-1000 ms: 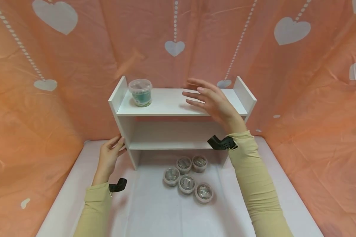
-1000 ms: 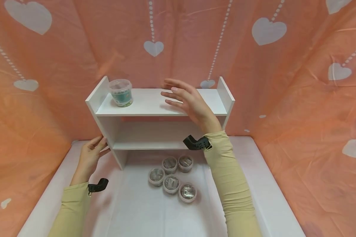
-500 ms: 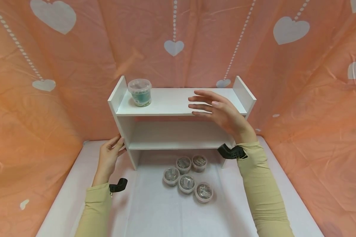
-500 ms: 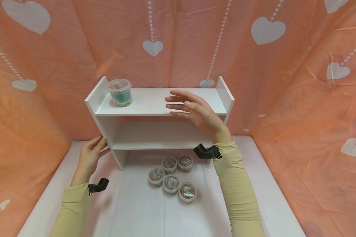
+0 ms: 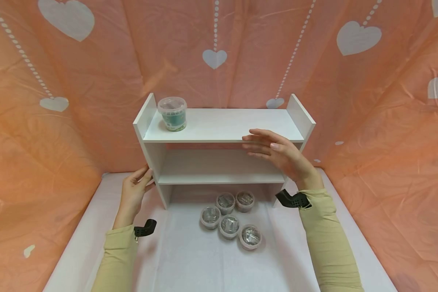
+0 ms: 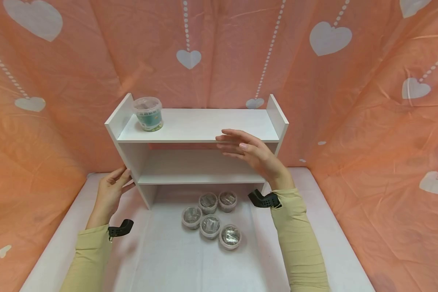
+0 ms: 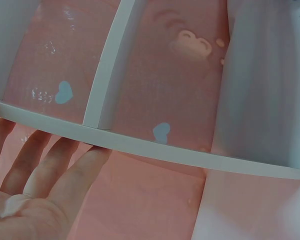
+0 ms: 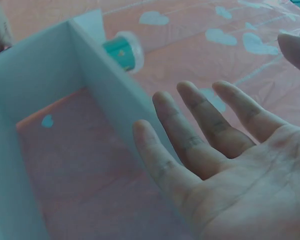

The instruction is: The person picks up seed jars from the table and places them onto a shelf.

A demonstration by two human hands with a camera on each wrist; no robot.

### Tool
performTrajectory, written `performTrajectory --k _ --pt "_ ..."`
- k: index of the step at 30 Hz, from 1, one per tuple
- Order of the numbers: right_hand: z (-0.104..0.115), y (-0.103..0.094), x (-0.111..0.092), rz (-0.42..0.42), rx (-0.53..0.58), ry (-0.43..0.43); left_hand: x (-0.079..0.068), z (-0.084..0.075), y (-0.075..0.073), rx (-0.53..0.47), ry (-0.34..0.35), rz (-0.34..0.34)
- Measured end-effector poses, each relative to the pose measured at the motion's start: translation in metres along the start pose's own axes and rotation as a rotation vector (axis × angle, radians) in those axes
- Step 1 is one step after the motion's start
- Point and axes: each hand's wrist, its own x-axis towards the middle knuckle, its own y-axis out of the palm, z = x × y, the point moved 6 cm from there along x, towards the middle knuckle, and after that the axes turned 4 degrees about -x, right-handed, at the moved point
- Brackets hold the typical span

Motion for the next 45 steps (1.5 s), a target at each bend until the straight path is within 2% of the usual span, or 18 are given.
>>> performTrajectory --k 7,18,32,40,45 --pt "-0.012 -0.006 -0.017 0.007 -0.016 -0.008 -0.001 0.000 0.000 -0.044 -0.002 -0.013" --pt "-0.035 -0.010 -0.038 0.011 0.018 -0.018 -0.001 -0.002 0.000 -0.005 0.001 0.000" --pt "-0.082 -0.017 -0.076 0.027 0.018 0.129 0.000 0.000 0.000 -0.018 0.005 -0.002" --pt "-0.111 -0.019 -0.106 0.027 0.012 0.173 0.000 0.000 0.000 -0.012 -0.004 -0.008" --pt "-0.128 -0.018 -0.119 0.032 0.017 0.167 0.001 0.001 -0.001 -0.014 -0.004 -0.008"
